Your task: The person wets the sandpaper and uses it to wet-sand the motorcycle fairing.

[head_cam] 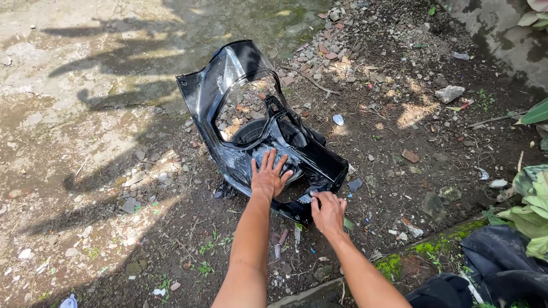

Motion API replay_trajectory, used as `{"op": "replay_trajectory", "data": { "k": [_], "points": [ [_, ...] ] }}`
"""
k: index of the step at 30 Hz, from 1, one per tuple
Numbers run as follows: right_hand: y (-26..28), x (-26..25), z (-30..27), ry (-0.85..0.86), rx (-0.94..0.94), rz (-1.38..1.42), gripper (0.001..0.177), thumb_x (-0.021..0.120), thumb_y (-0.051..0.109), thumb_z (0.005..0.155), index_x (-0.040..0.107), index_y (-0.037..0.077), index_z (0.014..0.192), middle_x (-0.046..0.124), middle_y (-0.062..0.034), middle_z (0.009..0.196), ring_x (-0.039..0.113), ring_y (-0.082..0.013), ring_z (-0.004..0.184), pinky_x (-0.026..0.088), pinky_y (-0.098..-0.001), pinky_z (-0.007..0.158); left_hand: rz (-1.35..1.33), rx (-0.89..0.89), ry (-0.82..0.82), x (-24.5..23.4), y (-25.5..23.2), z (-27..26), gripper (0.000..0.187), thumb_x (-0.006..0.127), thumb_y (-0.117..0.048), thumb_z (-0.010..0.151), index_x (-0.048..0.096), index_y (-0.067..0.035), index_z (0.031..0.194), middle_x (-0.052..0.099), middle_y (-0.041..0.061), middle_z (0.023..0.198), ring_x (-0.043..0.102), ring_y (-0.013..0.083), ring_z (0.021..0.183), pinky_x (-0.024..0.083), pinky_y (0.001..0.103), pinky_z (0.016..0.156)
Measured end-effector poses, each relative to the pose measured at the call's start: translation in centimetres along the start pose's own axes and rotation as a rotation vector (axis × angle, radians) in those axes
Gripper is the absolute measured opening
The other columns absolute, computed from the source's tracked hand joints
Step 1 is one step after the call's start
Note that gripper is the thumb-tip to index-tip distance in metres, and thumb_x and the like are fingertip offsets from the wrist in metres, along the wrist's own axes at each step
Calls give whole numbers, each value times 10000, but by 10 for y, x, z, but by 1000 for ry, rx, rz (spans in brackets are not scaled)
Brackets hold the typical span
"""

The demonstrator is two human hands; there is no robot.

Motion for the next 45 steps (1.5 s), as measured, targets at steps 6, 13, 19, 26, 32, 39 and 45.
{"op": "replay_trajectory", "data": {
  "k": [6, 13, 19, 26, 32, 39, 45],
  "points": [
    [-34, -45, 26, -157, 332, 281, 165, 681, 286, 922, 732, 144, 987, 536, -21, 1255, 562, -285, 1227, 400, -465, 1050, -12, 4, -29, -15, -3, -17, 647, 144, -661, 1029, 119, -380, 1612, 0, 40, 1718, 6, 246, 1582, 54, 607, 1247],
    [-71, -19, 66, -85, 452, 363, 163, 638, 334, 914, 699, 187, 950, 604, -134, 1195, 611, -402, 1207, 455, -457, 1049, -117, -31, -77, -20, 14, 6, 808, 289, -788, 915, 185, -364, 1594, 124, 63, 1670, 158, 227, 1542, 220, 507, 1209],
    [-77, -13, 72, 28, 630, 325, 190, 620, 369, 903, 735, 229, 961, 720, -165, 1102, 640, -397, 1172, 501, -467, 971, -217, -135, -105, -62, 26, 10, 1030, 474, -831, 825, 168, -270, 1633, -1, 184, 1701, 1, 333, 1579, 43, 521, 1256],
    [-94, -12, 77, -12, 693, 388, 143, 689, 340, 865, 785, 244, 909, 763, -115, 994, 683, -375, 1088, 534, -429, 871, -102, -114, 0, -51, 32, 43, 1472, 660, -975, 464, 101, -289, 1641, 198, 249, 1627, 141, 371, 1548, 24, 520, 1269],
    [-73, -56, 72, -32, 676, 413, 162, 698, 258, 868, 811, 179, 954, 774, -137, 940, 699, -380, 1042, 539, -462, 837, -160, -109, -36, -58, 28, 44, 1561, 773, -905, 424, 43, -249, 1638, 340, 254, 1471, 277, 422, 1438, 113, 584, 1213],
    [-61, -91, 90, -93, 617, 426, 165, 705, 262, 868, 807, 186, 973, 779, -93, 915, 706, -345, 1028, 542, -442, 825, -275, -97, -132, -108, 24, 22, 1554, 831, -847, 413, 72, -236, 1624, 402, 244, 1381, 373, 432, 1346, 241, 553, 1159],
    [-17, -127, 104, -177, 518, 551, 162, 705, 195, 885, 799, 139, 1005, 773, -119, 997, 717, -291, 1007, 531, -385, 847, -394, -98, -213, -159, 25, -18, 1546, 892, -780, 442, 53, -249, 1627, 378, 256, 1393, 344, 431, 1364, 181, 561, 1181]
  ]
}}
Point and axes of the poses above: each hand's wrist, its own z-axis towards the middle knuckle, its own x-axis out of the palm, y = z × x, the point moved 10 cm from there along z, towards the middle knuckle
